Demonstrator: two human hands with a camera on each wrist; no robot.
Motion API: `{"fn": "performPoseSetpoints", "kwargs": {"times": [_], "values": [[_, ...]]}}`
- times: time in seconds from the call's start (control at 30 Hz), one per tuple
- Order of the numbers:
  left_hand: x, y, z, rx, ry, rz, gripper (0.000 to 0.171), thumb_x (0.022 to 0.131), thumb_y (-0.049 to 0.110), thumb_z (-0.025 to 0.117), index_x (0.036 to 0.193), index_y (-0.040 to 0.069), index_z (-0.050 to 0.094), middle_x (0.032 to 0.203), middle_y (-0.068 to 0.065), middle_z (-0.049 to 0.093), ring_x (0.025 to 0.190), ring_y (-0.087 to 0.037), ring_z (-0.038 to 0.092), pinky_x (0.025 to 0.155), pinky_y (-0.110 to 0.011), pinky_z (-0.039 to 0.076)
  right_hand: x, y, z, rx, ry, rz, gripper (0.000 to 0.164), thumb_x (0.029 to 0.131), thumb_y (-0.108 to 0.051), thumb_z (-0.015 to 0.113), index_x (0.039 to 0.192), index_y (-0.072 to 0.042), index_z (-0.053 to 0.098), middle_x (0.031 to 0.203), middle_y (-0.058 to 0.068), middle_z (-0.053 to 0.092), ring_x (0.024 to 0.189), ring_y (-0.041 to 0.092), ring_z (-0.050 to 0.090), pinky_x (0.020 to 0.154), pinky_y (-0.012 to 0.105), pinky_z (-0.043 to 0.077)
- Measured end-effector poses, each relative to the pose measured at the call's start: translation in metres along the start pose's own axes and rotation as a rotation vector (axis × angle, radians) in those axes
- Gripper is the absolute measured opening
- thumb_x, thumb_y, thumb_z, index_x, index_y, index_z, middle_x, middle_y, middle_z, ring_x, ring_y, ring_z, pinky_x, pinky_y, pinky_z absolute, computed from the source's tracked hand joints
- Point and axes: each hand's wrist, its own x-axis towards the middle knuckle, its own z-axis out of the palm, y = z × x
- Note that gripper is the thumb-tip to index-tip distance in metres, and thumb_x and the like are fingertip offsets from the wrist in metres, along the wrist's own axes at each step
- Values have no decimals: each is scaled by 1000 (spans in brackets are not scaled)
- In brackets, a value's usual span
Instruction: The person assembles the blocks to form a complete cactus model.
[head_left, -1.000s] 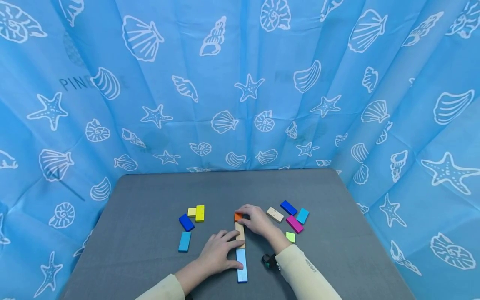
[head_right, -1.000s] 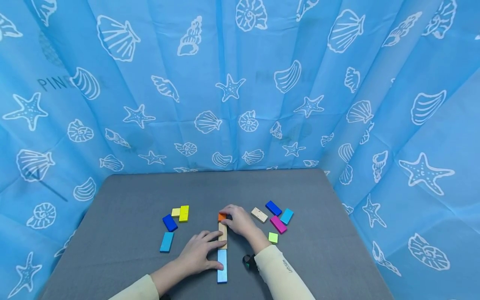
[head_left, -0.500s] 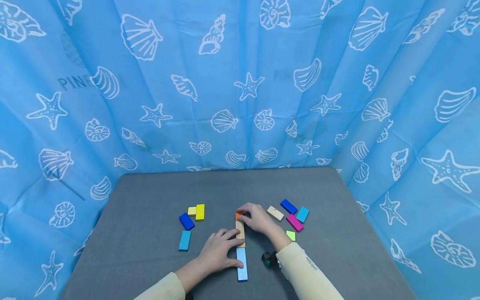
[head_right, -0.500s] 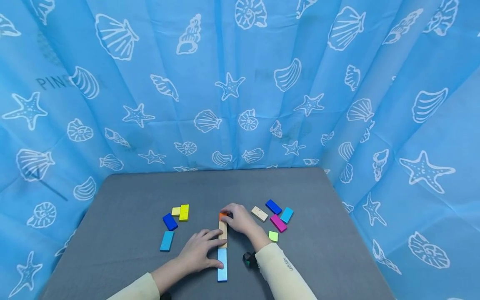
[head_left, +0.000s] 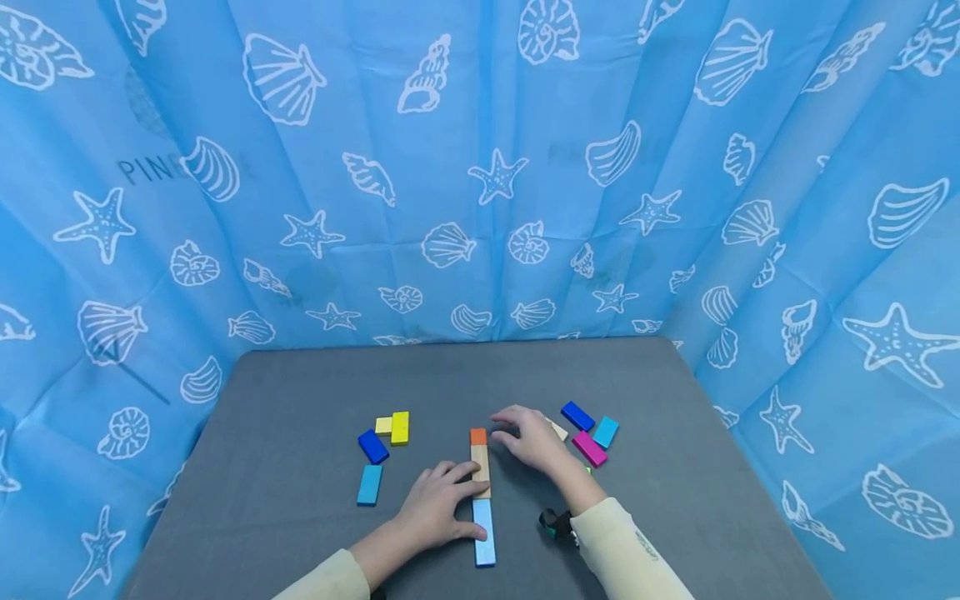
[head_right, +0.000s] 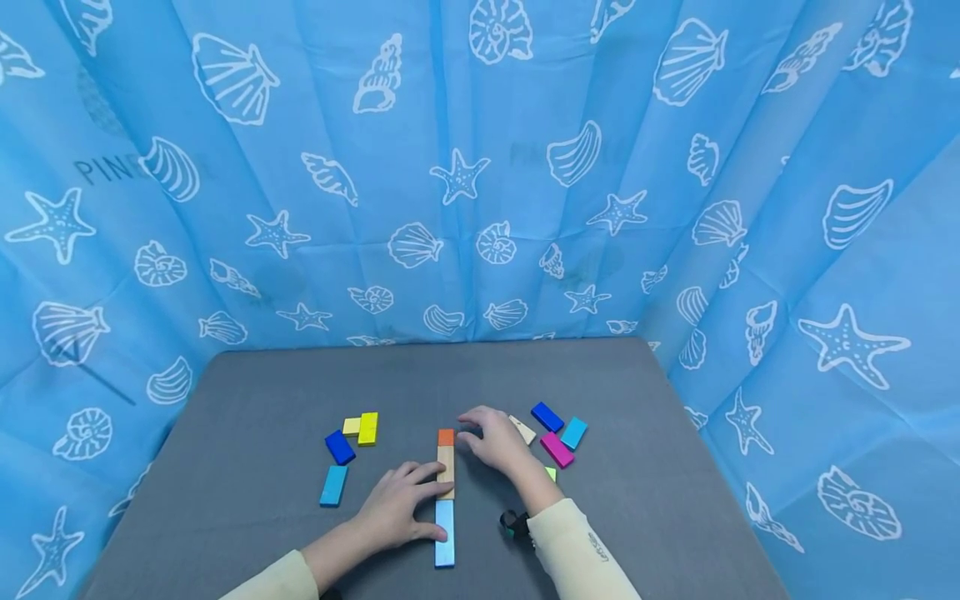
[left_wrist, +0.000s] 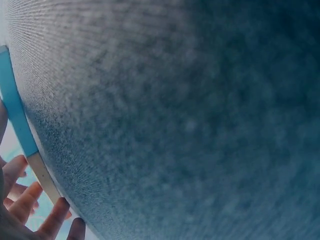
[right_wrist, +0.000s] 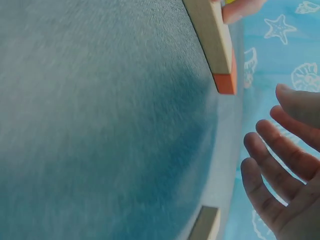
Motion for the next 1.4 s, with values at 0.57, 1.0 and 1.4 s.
{"fn": "performPoseSetpoints", "kwargs": {"times": [0.57, 1.0, 1.4], "values": [[-1, 0, -1, -11, -15, -8, 77, 76, 80, 62, 144, 46, 52, 157, 8, 43, 131, -24, 47, 100, -54, 46, -28, 21, -24, -101, 166, 180, 39, 85, -17, 82, 123, -10, 72, 126, 10, 69, 118, 32, 64, 97, 52, 52], [-1, 0, 0, -14, -8, -10, 75, 76, 79, 64, 143, 45, 53, 156, 8, 44, 131, -24, 47, 99, -54, 46, -37, 38, -31, -189, 118, 317, 47, 84, -13, 82, 129, -9, 69, 126, 16, 68, 116, 36, 63, 92, 53, 52], [-2, -1, 1, -12, -4, -5, 76, 77, 80, 62, 143, 45, 53, 156, 8, 44, 131, -24, 48, 98, -53, 46, -30, 43, -30, -280, 45, 412, 40, 88, -15, 80, 126, -8, 70, 125, 16, 68, 113, 37, 64, 90, 54, 52]]}}
